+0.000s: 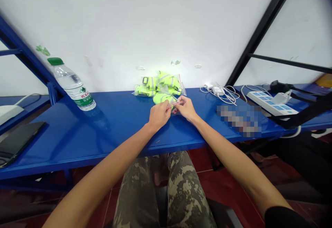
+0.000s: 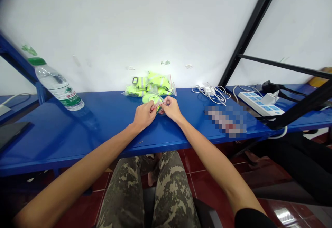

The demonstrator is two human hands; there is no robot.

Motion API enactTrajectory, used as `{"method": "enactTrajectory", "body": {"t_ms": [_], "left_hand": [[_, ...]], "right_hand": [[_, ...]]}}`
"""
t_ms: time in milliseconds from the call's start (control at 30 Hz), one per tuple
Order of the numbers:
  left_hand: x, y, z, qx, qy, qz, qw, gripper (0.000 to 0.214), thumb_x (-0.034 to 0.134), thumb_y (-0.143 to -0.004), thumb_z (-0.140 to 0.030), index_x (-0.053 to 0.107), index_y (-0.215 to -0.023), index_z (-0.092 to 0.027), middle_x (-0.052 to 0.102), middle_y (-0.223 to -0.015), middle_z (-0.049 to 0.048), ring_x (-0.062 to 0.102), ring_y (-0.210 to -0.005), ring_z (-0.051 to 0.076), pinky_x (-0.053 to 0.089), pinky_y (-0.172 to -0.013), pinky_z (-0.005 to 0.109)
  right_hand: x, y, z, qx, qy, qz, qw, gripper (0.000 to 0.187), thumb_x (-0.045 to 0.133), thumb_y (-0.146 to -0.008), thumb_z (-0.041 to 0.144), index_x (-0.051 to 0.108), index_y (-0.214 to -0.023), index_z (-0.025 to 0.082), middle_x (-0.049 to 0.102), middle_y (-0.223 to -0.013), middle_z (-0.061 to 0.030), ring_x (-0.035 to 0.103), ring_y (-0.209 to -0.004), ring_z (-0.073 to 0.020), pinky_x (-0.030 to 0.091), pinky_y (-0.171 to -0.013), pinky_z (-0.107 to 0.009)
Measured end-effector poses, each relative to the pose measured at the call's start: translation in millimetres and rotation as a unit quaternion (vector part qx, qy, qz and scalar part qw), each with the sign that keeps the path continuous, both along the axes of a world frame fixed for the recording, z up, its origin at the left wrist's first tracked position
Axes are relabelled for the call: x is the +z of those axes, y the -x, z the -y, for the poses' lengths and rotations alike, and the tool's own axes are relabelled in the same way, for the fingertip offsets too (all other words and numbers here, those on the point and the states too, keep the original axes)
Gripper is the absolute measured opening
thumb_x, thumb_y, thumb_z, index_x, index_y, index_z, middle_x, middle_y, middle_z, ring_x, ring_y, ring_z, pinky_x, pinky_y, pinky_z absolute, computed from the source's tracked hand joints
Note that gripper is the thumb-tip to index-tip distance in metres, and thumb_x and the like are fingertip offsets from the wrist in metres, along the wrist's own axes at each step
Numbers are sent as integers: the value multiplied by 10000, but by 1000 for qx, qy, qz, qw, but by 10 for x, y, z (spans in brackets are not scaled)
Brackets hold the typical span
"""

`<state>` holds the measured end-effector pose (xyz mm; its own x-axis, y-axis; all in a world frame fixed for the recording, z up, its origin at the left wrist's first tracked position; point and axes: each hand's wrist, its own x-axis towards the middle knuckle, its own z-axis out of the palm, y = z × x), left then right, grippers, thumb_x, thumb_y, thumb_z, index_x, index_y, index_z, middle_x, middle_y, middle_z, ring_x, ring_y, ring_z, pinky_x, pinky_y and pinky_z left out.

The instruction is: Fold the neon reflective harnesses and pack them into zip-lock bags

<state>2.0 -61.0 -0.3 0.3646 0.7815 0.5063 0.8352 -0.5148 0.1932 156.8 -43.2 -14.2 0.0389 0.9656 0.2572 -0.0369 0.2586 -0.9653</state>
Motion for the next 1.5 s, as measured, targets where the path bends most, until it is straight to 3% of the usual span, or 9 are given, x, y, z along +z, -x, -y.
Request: {"method": "enactTrajectory", "body": {"t_ms": [133,300,567,833,1033,1133,1267,1333,1500], "left_hand": [[-16,-43,30,-65,-10,-22,998,165,427,-971,-300,565,-961,-212,709,-909,40,653,-814,195,340,-625,311],[-12,-49,47,-65,-5,-42,997,192,482,-940,-377,551,-1001,-209,705,-929,54,658,-843,221,371,-623,321],[-79,18,-65,-101,33,-98,990,192,483,-856,-182,516,-1044,-203,693,-978,79,646,-864,243,423,-662,341],[-107,10,-91,-166,60,-69,982,213,437,-829,-100,536,-996,-188,671,-927,77,621,-829,218,438,-713,331],[27,46,-44,-193,93,67,974,105,510,-874,-281,547,-916,-192,611,-740,4,561,-639,150,442,-625,278],[147,67,-138,-148,23,106,983,198,423,-903,-234,581,-997,-160,671,-943,78,625,-878,186,494,-828,314],[130,49,-319,-168,3,-12,986,439,333,-965,-279,516,-1336,-133,566,-1382,138,472,-1327,257,341,-1136,432],[40,31,-379,-144,35,-56,987,510,275,-993,-315,447,-1437,-133,448,-1517,132,363,-1431,284,257,-1187,490],[-120,21,-398,-103,64,-98,988,575,210,-1019,-400,360,-1518,-156,321,-1602,109,246,-1495,304,170,-1219,519]], "right_hand": [[-2,10,3,-17,24,-7,1000,487,810,-626,472,389,-717,244,526,-432,91,537,-369,-120,488,-379,-236],[-1,-33,5,-21,20,13,999,501,816,-631,500,393,-680,237,505,-410,87,519,-364,-108,469,-374,-219],[-6,-208,-33,-30,13,67,997,409,792,-665,465,516,-822,207,641,-560,27,639,-511,-146,514,-456,-230],[-111,-224,-106,-71,-29,166,983,262,699,-764,380,517,-840,207,624,-565,29,594,-465,-133,456,-464,-228],[-136,-253,-149,-79,-34,213,973,191,672,-778,328,522,-792,209,627,-568,25,611,-507,-140,449,-503,-228],[-163,-256,-162,-58,-50,223,972,145,645,-781,284,516,-769,218,620,-547,35,603,-504,-136,442,-515,-224],[-161,-259,-159,-32,-44,202,978,99,614,-770,242,522,-751,213,639,-560,28,601,-510,-126,452,-533,-220],[-125,-286,-148,-19,-33,194,980,81,624,-723,193,560,-772,198,651,-583,22,602,-530,-121,455,-535,-213],[35,-382,-98,65,24,151,986,370,637,-645,146,633,-1014,174,697,-672,3,607,-570,-132,426,-448,-192]]}}
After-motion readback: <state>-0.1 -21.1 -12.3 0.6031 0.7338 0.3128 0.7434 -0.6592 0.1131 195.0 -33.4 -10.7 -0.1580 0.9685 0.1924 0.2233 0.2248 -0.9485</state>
